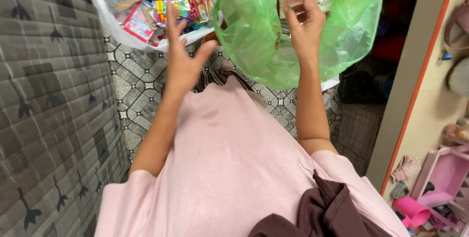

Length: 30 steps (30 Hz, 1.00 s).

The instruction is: The person transfers various small snack packets from a green plastic bag into a white plastic bag. They handle the items one by one, occasionally picking up dropped packets from the floor, and finally tie the white bag closed.

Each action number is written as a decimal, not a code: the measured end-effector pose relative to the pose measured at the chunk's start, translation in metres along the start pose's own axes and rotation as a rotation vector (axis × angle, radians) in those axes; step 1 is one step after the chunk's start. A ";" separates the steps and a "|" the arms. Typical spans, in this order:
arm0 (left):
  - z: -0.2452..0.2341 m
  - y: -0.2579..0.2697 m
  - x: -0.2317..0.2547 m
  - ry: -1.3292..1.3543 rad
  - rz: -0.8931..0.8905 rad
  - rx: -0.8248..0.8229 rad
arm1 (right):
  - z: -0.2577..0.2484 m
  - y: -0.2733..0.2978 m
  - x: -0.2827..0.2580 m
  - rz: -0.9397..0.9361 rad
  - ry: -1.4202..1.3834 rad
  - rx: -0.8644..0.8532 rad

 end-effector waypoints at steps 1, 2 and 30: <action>0.027 -0.003 0.009 -0.015 0.099 -0.003 | -0.008 -0.002 0.004 -0.113 0.128 0.038; 0.057 -0.009 0.014 -0.116 0.160 -0.015 | -0.011 -0.002 0.006 -0.228 0.254 0.068; 0.033 -0.057 -0.074 0.178 0.147 0.141 | 0.001 -0.005 -0.033 -0.464 0.067 -0.440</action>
Point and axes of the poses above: each hand's wrist, its own y-axis away from the middle knuckle, its own z-axis out of the palm, x = y × z, the point moved 8 cm from there along -y, towards the middle knuckle, and after that the axes turned 12 degrees about y, right-handed, at the moved point
